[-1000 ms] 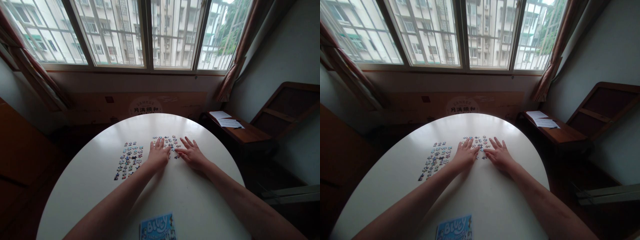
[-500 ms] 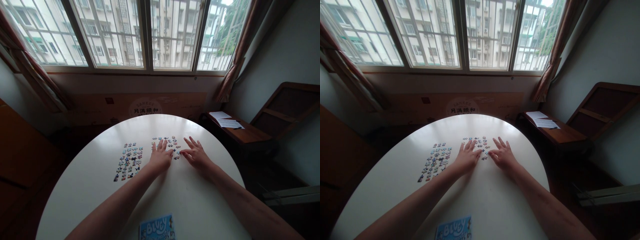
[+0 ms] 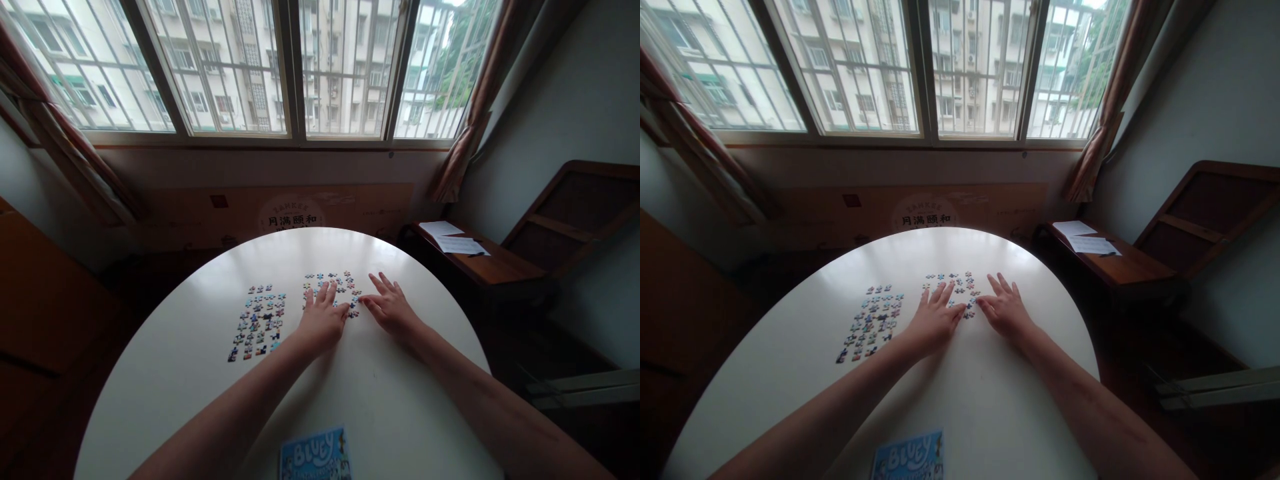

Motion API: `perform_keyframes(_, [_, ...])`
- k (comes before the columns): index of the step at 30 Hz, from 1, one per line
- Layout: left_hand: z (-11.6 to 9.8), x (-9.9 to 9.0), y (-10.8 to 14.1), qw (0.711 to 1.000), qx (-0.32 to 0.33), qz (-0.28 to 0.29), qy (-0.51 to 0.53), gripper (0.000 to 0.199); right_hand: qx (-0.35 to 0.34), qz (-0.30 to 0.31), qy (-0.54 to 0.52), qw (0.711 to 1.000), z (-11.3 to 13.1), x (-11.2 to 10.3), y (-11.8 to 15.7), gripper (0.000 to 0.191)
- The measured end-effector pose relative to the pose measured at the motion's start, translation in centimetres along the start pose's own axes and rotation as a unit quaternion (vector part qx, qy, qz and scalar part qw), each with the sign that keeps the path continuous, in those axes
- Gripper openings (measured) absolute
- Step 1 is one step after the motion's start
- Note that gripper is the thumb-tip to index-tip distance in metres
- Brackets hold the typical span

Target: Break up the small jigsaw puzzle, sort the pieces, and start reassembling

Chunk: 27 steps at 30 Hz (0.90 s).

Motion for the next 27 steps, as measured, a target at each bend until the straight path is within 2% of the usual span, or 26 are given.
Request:
perform_keyframes(7, [-0.2, 0.2, 0.2, 1.0, 0.0, -0.002, 0.003, 0.044, -0.016, 0.038, 0.0, 0.999, 2.3, 0.5, -1.0, 0.049])
perform_keyframes(12, [-0.2, 0.1, 0.1, 1.0, -0.004, -0.001, 0.001, 0.044, -0.013, 0.055, -0.006, 0.998, 3.0, 0.6, -2.0, 0.048])
perform_keyframes(15, [-0.2, 0.1, 0.0, 1.0, -0.005, -0.002, 0.007, 0.044, -0.007, 0.026, -0.04, 0.999, 2.3, 0.2, -2.2, 0.053])
perform_keyframes(20, [-0.4, -0.4, -0.1, 1.0, -0.005, -0.007, 0.01, 0.042, 0.03, -0.062, -0.111, 0.991, -0.5, -1.5, -2.1, 0.062])
perform_keyframes(23, [-0.2, -1.1, 0.2, 1.0, -0.005, -0.017, 0.004, 0.041, 0.022, -0.044, -0.111, 0.993, -1.0, -1.3, -2.1, 0.064])
perform_keyframes(27, [0.9, -2.4, 1.6, 0.999, -0.01, -0.041, -0.009, 0.038, -0.023, 0.003, -0.081, 0.996, 0.0, 0.2, -2.1, 0.059])
Point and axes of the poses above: each hand's wrist, its own y-axis away from the middle knuckle, its own x-axis out of the palm, z = x × y, the point moved 6 cm from there along -y, towards the middle knuckle, and after that the axes turned 13 degrees about x, right-handed, at the moved point
